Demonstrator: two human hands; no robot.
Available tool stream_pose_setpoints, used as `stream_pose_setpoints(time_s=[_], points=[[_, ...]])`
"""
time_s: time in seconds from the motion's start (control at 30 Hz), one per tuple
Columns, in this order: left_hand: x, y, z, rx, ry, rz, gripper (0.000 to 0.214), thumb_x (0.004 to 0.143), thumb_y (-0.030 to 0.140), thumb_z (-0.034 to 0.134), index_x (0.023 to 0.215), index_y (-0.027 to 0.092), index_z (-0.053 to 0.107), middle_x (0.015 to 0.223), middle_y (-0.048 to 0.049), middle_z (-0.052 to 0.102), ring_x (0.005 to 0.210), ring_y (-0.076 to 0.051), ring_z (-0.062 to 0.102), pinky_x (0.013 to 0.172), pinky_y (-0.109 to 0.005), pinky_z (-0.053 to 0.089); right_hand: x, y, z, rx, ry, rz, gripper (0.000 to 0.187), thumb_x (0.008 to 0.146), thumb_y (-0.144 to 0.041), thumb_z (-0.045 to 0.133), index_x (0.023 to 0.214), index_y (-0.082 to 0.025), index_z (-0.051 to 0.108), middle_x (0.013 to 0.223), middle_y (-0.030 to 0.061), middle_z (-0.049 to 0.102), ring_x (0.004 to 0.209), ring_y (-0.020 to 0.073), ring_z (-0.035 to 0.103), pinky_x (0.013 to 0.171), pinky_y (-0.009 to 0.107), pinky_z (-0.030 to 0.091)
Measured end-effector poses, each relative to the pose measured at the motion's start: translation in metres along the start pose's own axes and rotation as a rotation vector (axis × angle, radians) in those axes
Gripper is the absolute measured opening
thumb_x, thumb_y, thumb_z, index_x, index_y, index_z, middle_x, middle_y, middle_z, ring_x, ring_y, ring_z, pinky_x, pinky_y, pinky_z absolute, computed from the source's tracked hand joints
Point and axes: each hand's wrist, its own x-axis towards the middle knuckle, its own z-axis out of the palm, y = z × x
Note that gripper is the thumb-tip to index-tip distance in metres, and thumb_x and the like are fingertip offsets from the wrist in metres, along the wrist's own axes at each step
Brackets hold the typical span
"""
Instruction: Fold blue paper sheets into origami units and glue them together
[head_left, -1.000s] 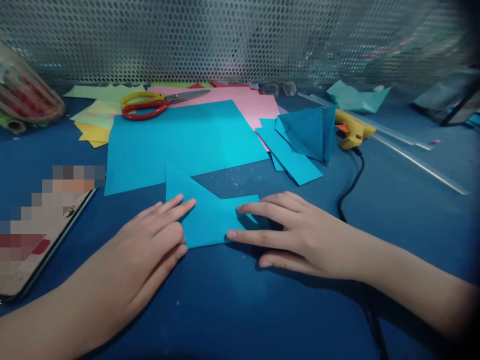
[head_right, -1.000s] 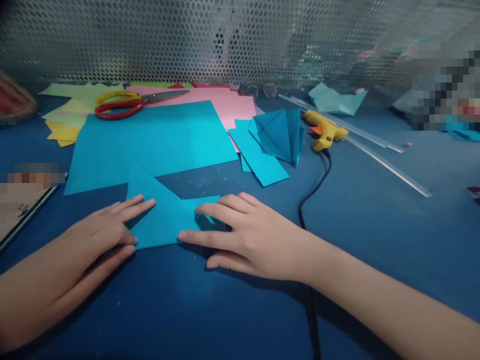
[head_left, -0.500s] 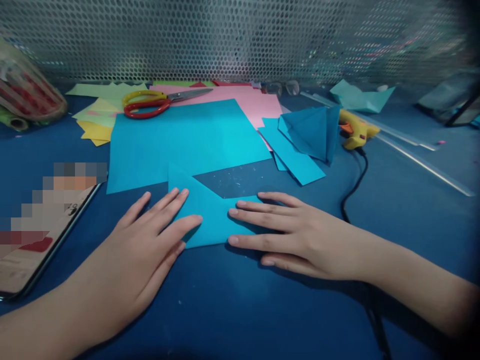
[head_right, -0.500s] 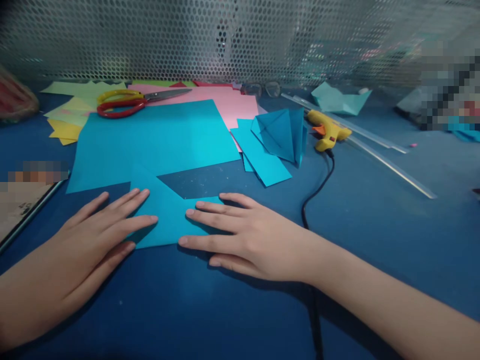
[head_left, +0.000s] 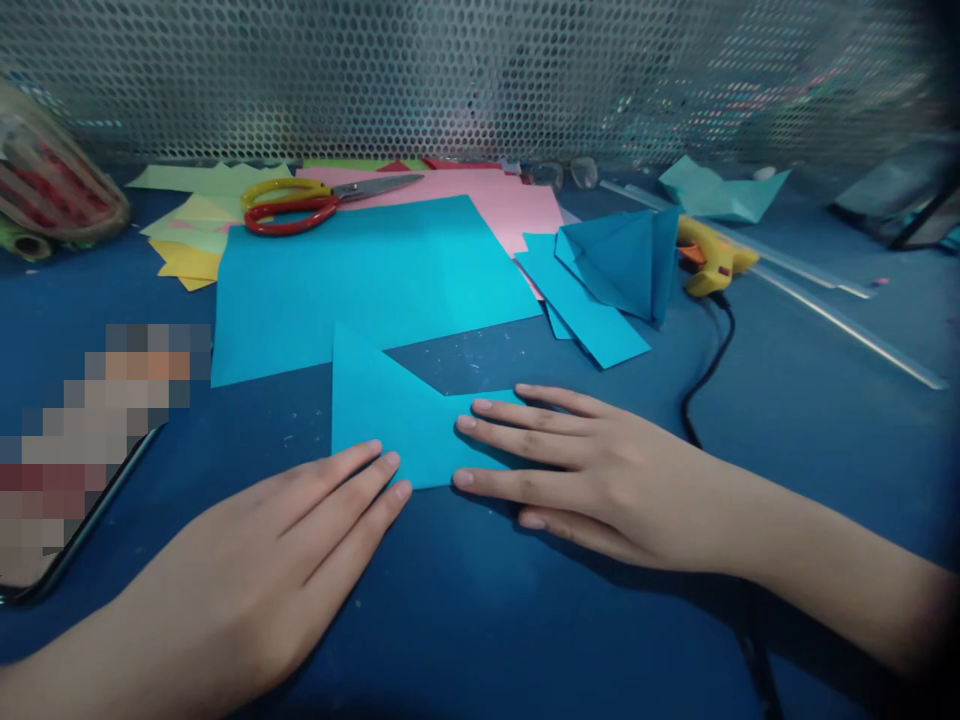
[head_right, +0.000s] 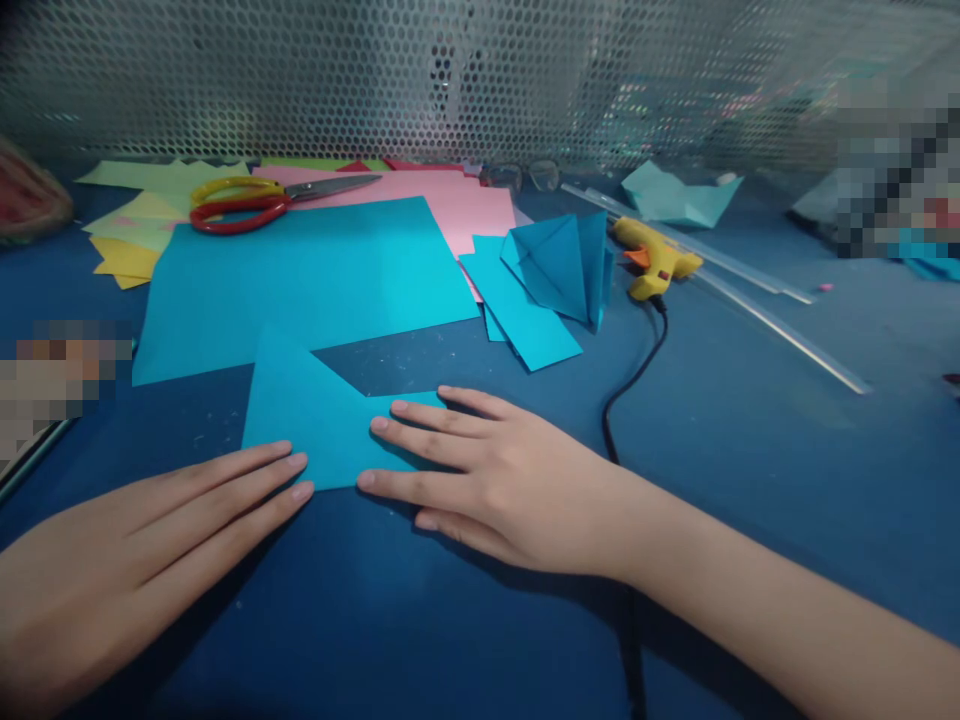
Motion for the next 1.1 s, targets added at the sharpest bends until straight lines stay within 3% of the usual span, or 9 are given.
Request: stream_pose_setpoints(time_s=[0.13,0.37,0.57,0.73,0.93,1.1], points=[[0.003,0.003,0.000,0.018,0.035,-0.018,0.055,0.096,0.003,0.030,0.144,0.019,0.051,0.145,-0.0056,0.062,0.137,-0.021,0.053,0.109,-0.036,0.046,0.000,-0.002,0.000,0.009,-0.004,0.009,0.040,0.110,-0.031,0.042,0.148,-0.026,0.054,0.158,0.0075,0.047,0.148,0.0242,0.041,0.121,0.054,0.036],[0.004,0.011,-0.001,0.010,0.058,0.005,0.053,0.095,0.000,0.028,0.134,0.016,0.059,0.126,-0.0067,0.073,0.122,-0.023,0.062,0.108,-0.038,0.041,0.000,-0.002,-0.001,0.001,0.009,0.002,0.040,0.110,-0.030,0.041,0.146,-0.023,0.055,0.157,0.0082,0.048,0.147,0.0247,0.043,0.121,0.054,0.035],[0.010,0.013,-0.010,0.111,-0.068,0.071,0.058,0.092,-0.003,0.029,0.139,0.018,0.056,0.114,-0.0056,0.076,0.110,-0.022,0.065,0.095,-0.039,0.042,0.003,-0.005,0.000,-0.004,0.043,-0.030,0.039,0.110,-0.026,0.039,0.143,-0.016,0.058,0.148,0.0090,0.059,0.141,0.0193,0.051,0.120,0.039,0.041],[0.016,0.014,-0.012,0.151,-0.133,0.075,0.060,0.090,-0.003,0.030,0.140,0.017,0.056,0.107,-0.0065,0.076,0.109,-0.024,0.063,0.092,-0.041,0.041,0.005,-0.008,0.002,0.015,0.037,-0.004,0.039,0.110,-0.029,0.038,0.142,-0.017,0.058,0.144,0.0104,0.063,0.134,0.0215,0.056,0.115,0.042,0.046],[0.019,0.017,-0.006,0.118,-0.024,-0.003,0.058,0.093,-0.002,0.024,0.133,0.019,0.061,0.101,-0.0051,0.072,0.101,-0.025,0.061,0.090,-0.041,0.041,0.009,-0.014,0.004,0.006,0.069,0.030,0.038,0.111,-0.031,0.036,0.139,-0.022,0.060,0.139,0.0099,0.064,0.126,0.0236,0.059,0.105,0.045,0.049],[0.016,0.018,-0.003,0.077,0.019,-0.024,0.055,0.091,-0.004,0.025,0.130,0.016,0.059,0.113,-0.0072,0.071,0.108,-0.027,0.058,0.094,-0.042,0.038,0.011,-0.015,0.004,0.031,0.071,0.055,0.035,0.110,-0.032,0.040,0.134,-0.022,0.062,0.135,0.0109,0.066,0.121,0.0256,0.059,0.099,0.045,0.049]])
